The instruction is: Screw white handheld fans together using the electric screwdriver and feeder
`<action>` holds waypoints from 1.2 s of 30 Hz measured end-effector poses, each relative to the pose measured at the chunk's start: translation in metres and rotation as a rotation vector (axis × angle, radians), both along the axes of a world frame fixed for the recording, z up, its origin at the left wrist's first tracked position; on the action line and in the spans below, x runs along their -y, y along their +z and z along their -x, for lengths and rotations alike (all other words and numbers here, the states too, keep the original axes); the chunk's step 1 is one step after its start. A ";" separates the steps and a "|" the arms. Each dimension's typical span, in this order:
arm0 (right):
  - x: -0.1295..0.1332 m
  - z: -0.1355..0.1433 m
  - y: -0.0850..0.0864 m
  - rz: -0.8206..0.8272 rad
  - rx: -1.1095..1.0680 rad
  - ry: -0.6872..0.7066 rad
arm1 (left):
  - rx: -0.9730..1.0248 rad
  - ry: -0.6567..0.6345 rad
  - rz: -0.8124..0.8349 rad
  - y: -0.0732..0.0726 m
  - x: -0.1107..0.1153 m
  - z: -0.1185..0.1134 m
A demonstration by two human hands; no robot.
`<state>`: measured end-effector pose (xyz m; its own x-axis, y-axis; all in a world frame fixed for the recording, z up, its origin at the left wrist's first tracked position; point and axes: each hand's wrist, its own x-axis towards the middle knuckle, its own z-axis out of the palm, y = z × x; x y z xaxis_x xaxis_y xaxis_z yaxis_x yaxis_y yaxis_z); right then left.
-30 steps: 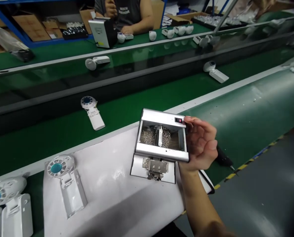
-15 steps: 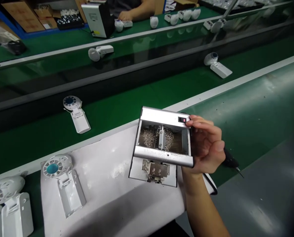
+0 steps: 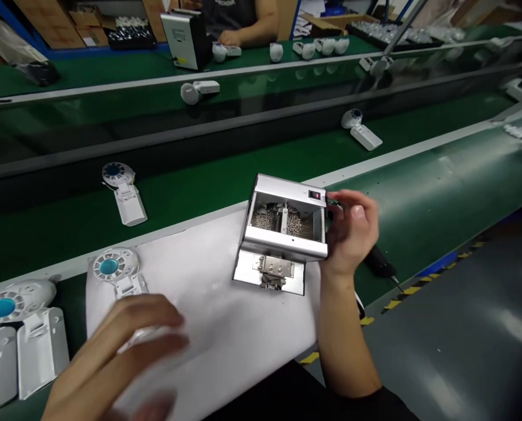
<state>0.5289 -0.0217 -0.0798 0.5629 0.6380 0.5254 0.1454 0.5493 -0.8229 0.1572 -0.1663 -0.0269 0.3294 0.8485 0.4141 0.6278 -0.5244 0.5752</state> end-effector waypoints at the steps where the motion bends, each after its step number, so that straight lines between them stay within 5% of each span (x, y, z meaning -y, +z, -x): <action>1: 0.007 -0.012 0.001 0.047 0.028 -0.039 | -0.118 0.039 -0.006 -0.013 -0.001 0.007; 3: 0.022 -0.044 0.000 0.180 0.211 -0.215 | -0.394 0.073 -0.030 -0.040 0.000 0.024; 5: 0.032 -0.079 -0.005 0.491 0.533 -0.382 | -0.561 0.029 -0.088 -0.065 0.002 0.038; 8: 0.034 -0.110 -0.017 0.792 0.777 -0.296 | -0.586 -0.050 -0.171 -0.088 0.003 0.050; 12: 0.028 -0.111 -0.030 1.113 1.049 -0.298 | -0.538 -0.070 -0.198 -0.097 -0.002 0.058; 17: 0.026 -0.108 -0.039 1.143 1.074 -0.396 | -0.483 0.012 -0.143 -0.108 -0.001 0.097; 21: 0.030 -0.113 -0.036 1.165 1.095 -0.374 | -0.552 -0.153 -0.191 -0.110 -0.001 0.113; 29: 0.034 -0.114 -0.036 1.225 1.127 -0.494 | -0.507 -0.285 -0.193 -0.092 -0.004 0.035; 36: 0.034 -0.112 -0.048 1.221 1.133 -0.576 | -0.438 -0.441 -0.148 -0.097 -0.019 -0.013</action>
<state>0.6413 -0.0556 -0.1275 0.5675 0.7988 0.1997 0.8203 -0.5695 -0.0530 0.1707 -0.1470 -0.1243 0.8000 0.5384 0.2646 0.4949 -0.8416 0.2161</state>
